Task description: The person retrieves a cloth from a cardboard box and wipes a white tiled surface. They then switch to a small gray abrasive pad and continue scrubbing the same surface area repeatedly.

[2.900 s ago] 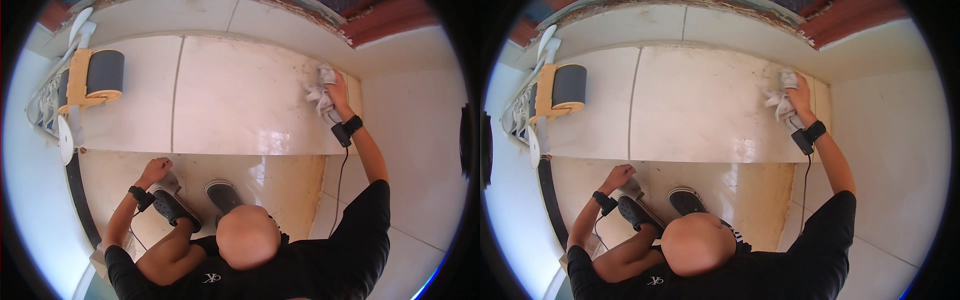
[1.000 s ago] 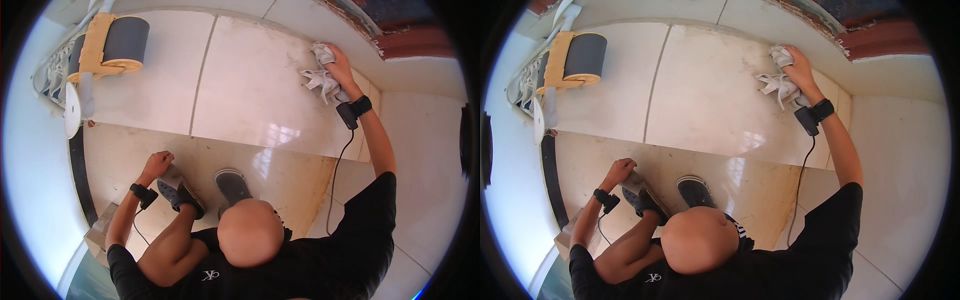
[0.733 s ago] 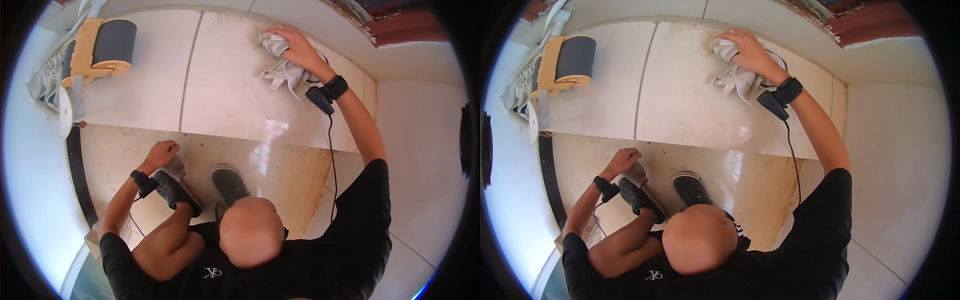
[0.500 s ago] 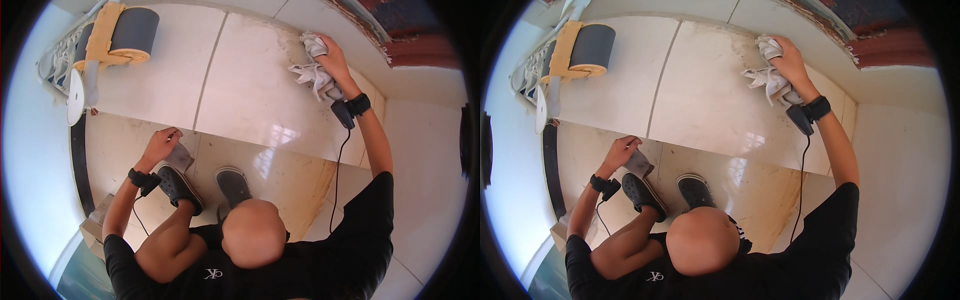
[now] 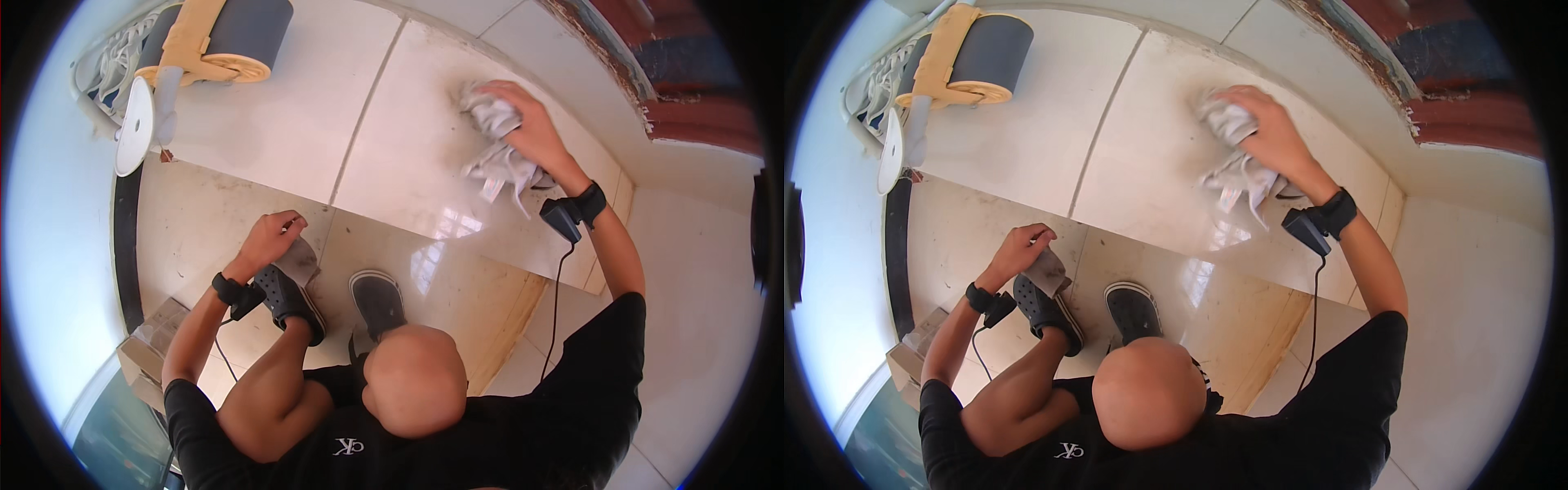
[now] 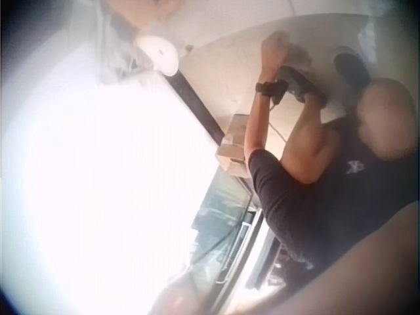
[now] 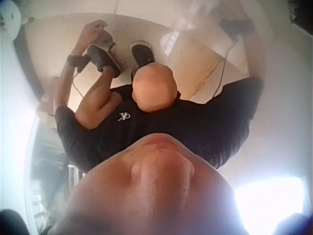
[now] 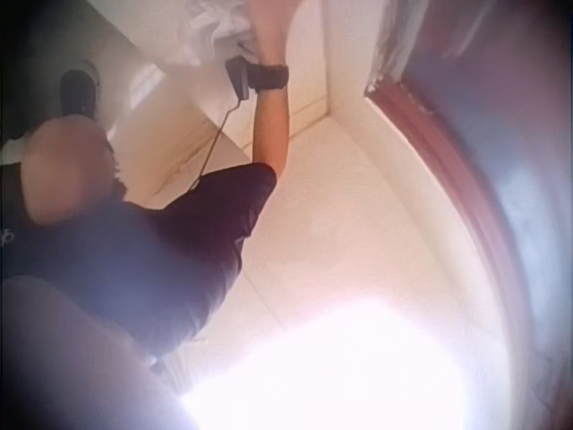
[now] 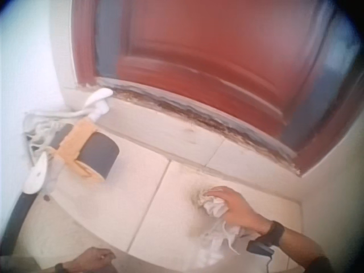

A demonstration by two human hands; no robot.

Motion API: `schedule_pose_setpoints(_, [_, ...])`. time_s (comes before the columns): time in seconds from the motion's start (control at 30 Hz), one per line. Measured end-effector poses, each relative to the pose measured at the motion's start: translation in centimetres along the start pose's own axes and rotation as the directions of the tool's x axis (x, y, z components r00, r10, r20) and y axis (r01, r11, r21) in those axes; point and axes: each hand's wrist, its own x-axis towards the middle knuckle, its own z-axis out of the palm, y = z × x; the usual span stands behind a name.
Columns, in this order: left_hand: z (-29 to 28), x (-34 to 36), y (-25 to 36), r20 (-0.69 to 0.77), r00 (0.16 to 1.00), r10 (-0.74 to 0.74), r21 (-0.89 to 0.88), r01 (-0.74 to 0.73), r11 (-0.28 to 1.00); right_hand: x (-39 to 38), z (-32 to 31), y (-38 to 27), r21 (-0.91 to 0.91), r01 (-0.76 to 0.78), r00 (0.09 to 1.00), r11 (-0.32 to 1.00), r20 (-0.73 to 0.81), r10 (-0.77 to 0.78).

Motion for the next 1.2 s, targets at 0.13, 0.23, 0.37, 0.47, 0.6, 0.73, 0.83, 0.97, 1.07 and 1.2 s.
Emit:
schedule_pose_setpoints(0.13, [-1.5, -1.6, -1.3, -0.02, 0.999, -0.026, 0.005, 0.026, 1.0, 4.4, 0.1, 2.0, 0.1, -0.167, 0.918, 0.981, -0.347, 0.192])
schedule_pose_setpoints(0.23, [-2.7, -2.6, -1.7, -0.02, 1.0, -0.024, -0.013, 0.023, 1.0, 7.5, 1.8, 0.9, -0.24, -0.018, 0.942, 0.971, -0.33, -0.064])
schedule_pose_setpoints(0.37, [-3.8, -4.1, -1.9, -0.024, 1.0, -0.004, -0.007, 0.004, 1.0, 8.4, 3.6, -4.2, -0.161, 0.208, 0.965, 0.965, -0.13, -0.23])
schedule_pose_setpoints(0.47, [-4.2, -5.3, -2.5, -0.048, 0.999, 0.013, -0.07, -0.016, 0.997, 5.9, 3.4, -6.9, -0.032, 0.071, 0.997, 0.997, -0.018, -0.071])
schedule_pose_setpoints(0.6, [-4.9, -7.1, -5.0, -0.043, 0.998, -0.053, -0.013, 0.053, 0.999, 7.0, 3.7, -6.2, 0.001, -0.049, 0.978, 0.999, -0.201, 0.049])
schedule_pose_setpoints(0.73, [-4.8, -8.4, -7.1, -0.045, 0.997, -0.065, -0.014, 0.064, 0.998, 11.7, 6.3, -4.9, -0.269, 0.01, 0.951, 0.963, -0.294, -0.092])
schedule_pose_setpoints(0.83, [-4.7, -9.3, -7.7, -0.051, 0.998, -0.042, -0.019, 0.041, 0.999, 11.1, 7.6, -6.2, -0.308, 0.13, 0.962, 0.942, -0.192, -0.195])
schedule_pose_setpoints(0.97, [-4.5, -10.0, -7.3, -0.031, 0.999, -0.02, -0.019, 0.02, 1.0, 5.9, 7.1, -9.0, -0.154, 0.166, 0.986, 0.974, 0.058, -0.158])
schedule_pose_setpoints(1.07, [-4.3, -10.5, -6.7, -0.035, 0.999, -0.008, 0.004, 0.008, 1.0, 5.9, 6.2, -9.3, -0.077, 0.064, 0.998, 0.995, -0.007, -0.065])
schedule_pose_setpoints(1.2, [-4.1, -10.6, -6.5, -0.03, 0.999, -0.021, 0.015, 0.022, 1.0, 12.3, 6.5, -7.8, -0.223, 0.28, 0.938, 0.934, -0.143, -0.315])
